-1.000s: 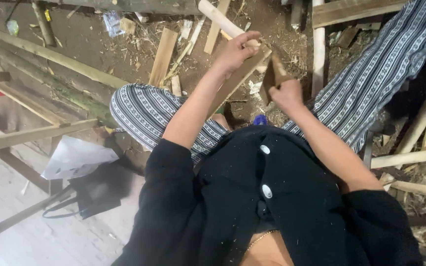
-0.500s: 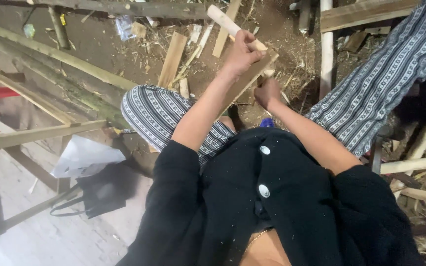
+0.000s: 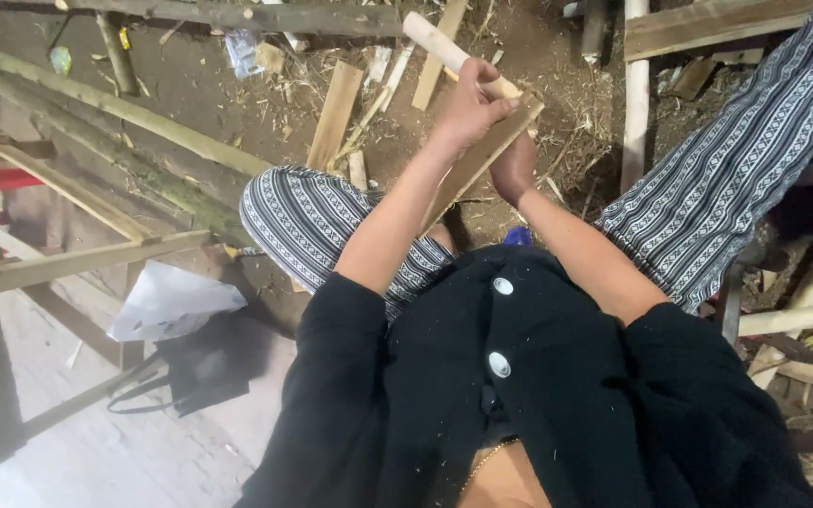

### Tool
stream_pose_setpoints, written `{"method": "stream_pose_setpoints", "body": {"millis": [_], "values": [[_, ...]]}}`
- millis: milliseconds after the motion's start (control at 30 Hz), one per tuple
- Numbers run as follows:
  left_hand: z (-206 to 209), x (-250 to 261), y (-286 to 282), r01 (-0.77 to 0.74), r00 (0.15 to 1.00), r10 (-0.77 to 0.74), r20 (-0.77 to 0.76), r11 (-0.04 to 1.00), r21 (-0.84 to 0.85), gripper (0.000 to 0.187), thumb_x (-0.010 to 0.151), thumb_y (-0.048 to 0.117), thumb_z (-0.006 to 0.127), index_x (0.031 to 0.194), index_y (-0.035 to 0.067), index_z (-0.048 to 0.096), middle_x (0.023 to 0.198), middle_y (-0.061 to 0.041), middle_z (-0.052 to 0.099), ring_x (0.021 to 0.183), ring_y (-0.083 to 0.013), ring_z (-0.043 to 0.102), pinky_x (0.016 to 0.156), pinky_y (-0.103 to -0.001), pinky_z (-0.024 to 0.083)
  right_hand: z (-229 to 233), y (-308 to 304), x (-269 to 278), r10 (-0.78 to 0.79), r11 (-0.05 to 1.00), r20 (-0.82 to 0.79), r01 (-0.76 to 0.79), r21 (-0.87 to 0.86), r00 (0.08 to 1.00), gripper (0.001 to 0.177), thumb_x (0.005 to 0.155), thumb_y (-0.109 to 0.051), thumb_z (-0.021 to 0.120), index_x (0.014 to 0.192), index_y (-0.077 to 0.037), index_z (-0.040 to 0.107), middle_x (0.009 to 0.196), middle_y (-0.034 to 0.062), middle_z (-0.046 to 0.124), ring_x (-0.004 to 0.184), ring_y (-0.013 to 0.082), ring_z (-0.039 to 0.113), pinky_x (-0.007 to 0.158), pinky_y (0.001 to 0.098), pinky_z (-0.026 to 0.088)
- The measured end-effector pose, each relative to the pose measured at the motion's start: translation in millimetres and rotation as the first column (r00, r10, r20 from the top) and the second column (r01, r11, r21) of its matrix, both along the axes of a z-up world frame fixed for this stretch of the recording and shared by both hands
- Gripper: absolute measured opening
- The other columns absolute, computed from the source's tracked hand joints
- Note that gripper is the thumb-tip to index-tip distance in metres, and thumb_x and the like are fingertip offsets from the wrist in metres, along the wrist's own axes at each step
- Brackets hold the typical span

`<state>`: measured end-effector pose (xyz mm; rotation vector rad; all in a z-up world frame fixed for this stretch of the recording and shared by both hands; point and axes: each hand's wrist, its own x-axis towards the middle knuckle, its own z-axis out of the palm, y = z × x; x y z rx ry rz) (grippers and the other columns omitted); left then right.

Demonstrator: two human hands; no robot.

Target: The person sits on the ground assembling a small frame from wooden sticks and flat slats. They hammer a peg into a joint with a mallet, fit sticks into the frame, and then saw a wooden stick to length with a red-handled hand saw, placing cut pieces aside.

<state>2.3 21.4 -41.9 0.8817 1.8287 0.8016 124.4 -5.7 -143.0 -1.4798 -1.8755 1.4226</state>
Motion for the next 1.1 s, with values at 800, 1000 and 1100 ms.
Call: {"method": "stream_pose_setpoints", "body": {"millis": [800, 1000, 1100], "values": [[23.7, 1.5, -0.6, 0.163, 0.958, -0.188, -0.218, 0.978, -0.128, 0.047, 0.085, 0.028, 0.067, 0.13, 0.022, 0.053, 0.119, -0.007, 0.074, 0.102, -0.0223, 0.075, 0.086, -0.038, 0.064, 9.4, 7.2, 1.0, 0.024, 0.995, 0.103, -0.034, 0.096, 0.994, 0.036, 0.105, -0.026, 0.057, 0.128, 0.001, 0.053, 0.084, 0.0102, 0.071, 0.061, 0.0231, 0.067, 0.044, 0.0334, 0.054], [25.4, 6.6, 1.3, 0.096, 0.983, -0.113, -0.145, 0.988, -0.121, 0.041, 0.086, 0.024, 0.073, 0.124, 0.019, 0.058, 0.116, -0.002, 0.073, 0.106, -0.0193, 0.073, 0.096, -0.041, 0.062, 0.0, 5.3, 7.8, 0.052, 0.985, 0.174, -0.079, 0.152, 0.983, 0.033, 0.103, -0.036, 0.056, 0.109, -0.005, 0.065, 0.073, 0.0105, 0.07, 0.057, 0.0282, 0.064, 0.044, 0.0397, 0.046], [15.6, 5.7, 0.3, 0.129, 0.975, -0.148, -0.165, 0.984, -0.123, 0.042, 0.086, 0.026, 0.073, 0.124, 0.019, 0.058, 0.116, -0.001, 0.073, 0.104, -0.018, 0.073, 0.093, -0.038, 0.062, 4.2, 9.4, 16.8, 0.116, 0.965, 0.23, -0.165, 0.204, 0.966, 0.042, 0.097, -0.048, 0.06, 0.102, -0.007, 0.07, 0.069, 0.0118, 0.07, 0.051, 0.0301, 0.061, 0.041, 0.0402, 0.042]]}}
